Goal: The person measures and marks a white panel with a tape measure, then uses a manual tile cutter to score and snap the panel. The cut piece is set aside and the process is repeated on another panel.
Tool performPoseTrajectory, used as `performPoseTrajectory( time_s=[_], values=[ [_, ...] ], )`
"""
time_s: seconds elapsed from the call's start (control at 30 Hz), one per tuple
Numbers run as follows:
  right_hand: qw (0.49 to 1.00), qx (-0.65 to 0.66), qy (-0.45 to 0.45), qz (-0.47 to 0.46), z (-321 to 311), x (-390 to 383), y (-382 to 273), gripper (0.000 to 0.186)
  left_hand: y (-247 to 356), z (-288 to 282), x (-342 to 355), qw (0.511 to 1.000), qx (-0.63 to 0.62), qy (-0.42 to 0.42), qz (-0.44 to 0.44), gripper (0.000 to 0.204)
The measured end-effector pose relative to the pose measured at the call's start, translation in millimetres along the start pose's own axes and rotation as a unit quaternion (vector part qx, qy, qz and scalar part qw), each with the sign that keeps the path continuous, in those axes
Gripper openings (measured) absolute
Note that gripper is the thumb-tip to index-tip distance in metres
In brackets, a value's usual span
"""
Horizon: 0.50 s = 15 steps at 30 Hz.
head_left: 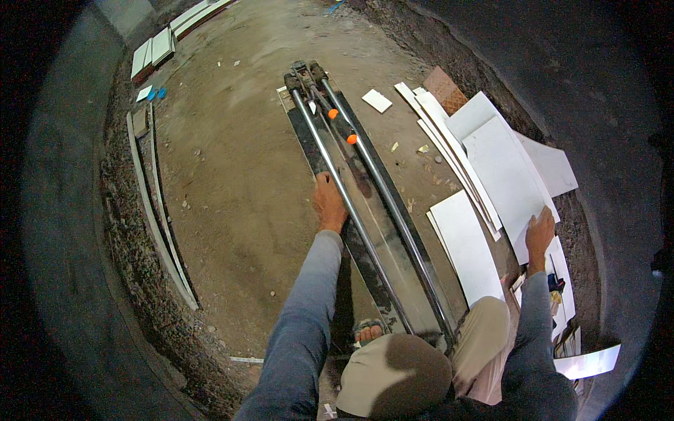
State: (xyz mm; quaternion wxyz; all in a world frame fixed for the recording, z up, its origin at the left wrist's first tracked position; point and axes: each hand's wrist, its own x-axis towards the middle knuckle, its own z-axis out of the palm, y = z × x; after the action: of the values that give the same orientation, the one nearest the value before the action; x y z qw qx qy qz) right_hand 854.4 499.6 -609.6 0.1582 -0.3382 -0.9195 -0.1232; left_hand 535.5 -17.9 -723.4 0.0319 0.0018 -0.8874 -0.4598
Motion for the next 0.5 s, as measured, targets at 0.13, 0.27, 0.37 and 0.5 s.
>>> performPoseTrajectory(
  time_s=[0.13, 0.27, 0.37, 0.5],
  values=[
    [0.998, 0.053, 0.036, -0.024, -14.6, -36.2, -85.9, 0.059, -2.9, -10.7, 14.4, 0.996, 0.059, -0.018, 0.059, 0.027],
    [0.923, 0.323, -0.203, -0.04, -14.4, -109.9, -237.6, 0.057, -14.9, -20.0, 85.0, 0.989, -0.064, 0.123, -0.049, 0.027],
    [0.917, 0.336, -0.207, -0.06, -18.2, -132.1, -301.7, 0.049, -27.4, -19.9, 151.3, 0.99, -0.017, 0.139, 0.027, 0.035],
    [0.911, 0.342, -0.229, 0.006, -30.6, -128.2, -309.5, 0.042, -31.2, -4.3, 210.1, 0.957, 0.276, 0.057, 0.066, 0.052]
  ],
)
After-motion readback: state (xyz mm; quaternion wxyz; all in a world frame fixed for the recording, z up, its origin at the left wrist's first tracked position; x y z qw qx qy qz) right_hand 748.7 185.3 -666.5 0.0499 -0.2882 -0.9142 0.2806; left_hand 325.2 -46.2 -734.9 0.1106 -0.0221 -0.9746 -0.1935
